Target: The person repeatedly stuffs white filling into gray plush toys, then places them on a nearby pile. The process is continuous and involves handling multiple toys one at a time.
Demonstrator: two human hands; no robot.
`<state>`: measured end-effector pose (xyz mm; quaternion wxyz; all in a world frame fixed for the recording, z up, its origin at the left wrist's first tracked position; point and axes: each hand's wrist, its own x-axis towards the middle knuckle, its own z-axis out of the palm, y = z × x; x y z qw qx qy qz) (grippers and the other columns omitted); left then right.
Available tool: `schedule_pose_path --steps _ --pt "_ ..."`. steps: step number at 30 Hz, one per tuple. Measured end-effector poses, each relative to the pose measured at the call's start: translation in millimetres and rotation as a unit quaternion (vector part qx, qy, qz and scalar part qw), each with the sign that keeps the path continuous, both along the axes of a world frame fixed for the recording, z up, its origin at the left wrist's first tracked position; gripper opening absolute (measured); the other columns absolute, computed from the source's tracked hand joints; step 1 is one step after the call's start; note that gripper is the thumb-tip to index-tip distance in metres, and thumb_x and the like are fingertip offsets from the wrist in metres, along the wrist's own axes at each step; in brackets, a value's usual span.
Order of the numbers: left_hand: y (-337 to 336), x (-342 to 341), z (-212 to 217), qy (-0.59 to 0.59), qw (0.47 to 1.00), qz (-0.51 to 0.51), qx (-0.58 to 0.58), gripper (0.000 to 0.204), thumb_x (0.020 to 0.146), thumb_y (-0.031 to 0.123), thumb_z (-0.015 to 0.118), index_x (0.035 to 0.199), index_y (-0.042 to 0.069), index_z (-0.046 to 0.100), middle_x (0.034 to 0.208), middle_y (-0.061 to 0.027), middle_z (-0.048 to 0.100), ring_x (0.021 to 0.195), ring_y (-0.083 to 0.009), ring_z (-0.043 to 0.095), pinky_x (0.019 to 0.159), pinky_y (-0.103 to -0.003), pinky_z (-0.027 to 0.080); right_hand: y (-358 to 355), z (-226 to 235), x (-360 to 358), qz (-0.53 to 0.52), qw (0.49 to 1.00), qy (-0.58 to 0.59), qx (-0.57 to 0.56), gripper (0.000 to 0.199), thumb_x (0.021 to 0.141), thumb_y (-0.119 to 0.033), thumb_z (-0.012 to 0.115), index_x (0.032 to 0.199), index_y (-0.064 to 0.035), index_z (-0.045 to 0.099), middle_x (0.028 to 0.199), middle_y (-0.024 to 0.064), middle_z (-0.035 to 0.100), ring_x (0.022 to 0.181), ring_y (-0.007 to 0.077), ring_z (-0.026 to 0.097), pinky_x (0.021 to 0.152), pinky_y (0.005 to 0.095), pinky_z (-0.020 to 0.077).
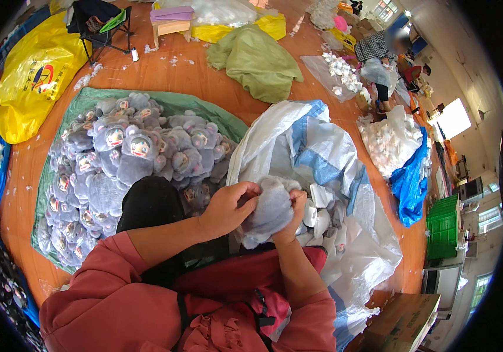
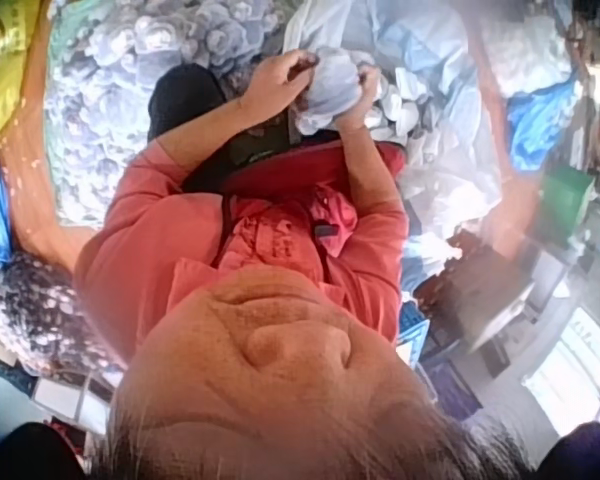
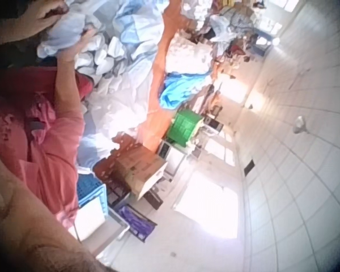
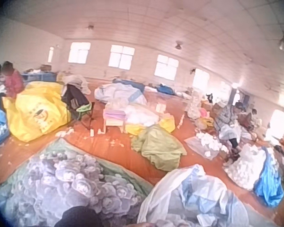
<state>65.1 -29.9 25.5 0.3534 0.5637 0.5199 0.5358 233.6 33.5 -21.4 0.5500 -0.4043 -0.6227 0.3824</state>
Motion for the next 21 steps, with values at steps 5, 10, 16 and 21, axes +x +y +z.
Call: schedule_pose_path --steps 5,10,16,21 --pt "9.5 -9.4 -18.7 -0.103 0.981 -0.075 -0.148 0.018 0.091 0.008 0.064 0.107 -0.001 0.063 0.090 -0.0051 0.069 0.080 -0.0123 0.061 0.073 -0.027 0.049 -3.8 1.1 1.2 0.004 0.997 -0.046 0.063 0.016 0.083 -0.001 0.056 0.093 -0.0084 0.046 0.088 0.0017 0.045 0.083 0.0142 0.044 0.079 0.0266 0.0402" --pt "14.8 -10.3 -32.3 -0.152 0.935 -0.124 -0.296 0.023 0.091 0.008 0.064 0.111 -0.002 0.065 0.096 -0.0018 0.066 0.078 -0.0098 0.057 0.071 -0.026 0.046 -1.0 -3.8 7.2 0.002 0.979 -0.147 0.138 0.023 0.078 -0.001 0.063 0.095 -0.0058 0.048 0.084 0.0051 0.046 0.080 0.0178 0.046 0.075 0.0280 0.0416" --pt "16.2 -8.9 -30.7 -0.272 0.903 -0.112 -0.313 0.009 0.093 0.010 0.063 0.097 0.003 0.066 0.081 0.0040 0.060 0.071 -0.0072 0.051 0.067 -0.025 0.042 -0.2 7.3 3.1 0.018 0.983 -0.136 0.120 0.023 0.079 -0.002 0.065 0.095 -0.0058 0.048 0.085 0.0027 0.046 0.080 0.0157 0.046 0.075 0.0265 0.0418" --pt "17.7 -6.9 -27.3 -0.301 0.910 -0.121 -0.259 0.007 0.093 0.010 0.062 0.095 0.004 0.065 0.081 0.0046 0.059 0.071 -0.0059 0.051 0.066 -0.023 0.041 -2.3 10.7 2.2 0.020 0.990 -0.111 0.088 0.029 0.077 -0.002 0.071 0.095 -0.0065 0.048 0.086 0.0019 0.047 0.081 0.0132 0.047 0.074 0.0251 0.0416"
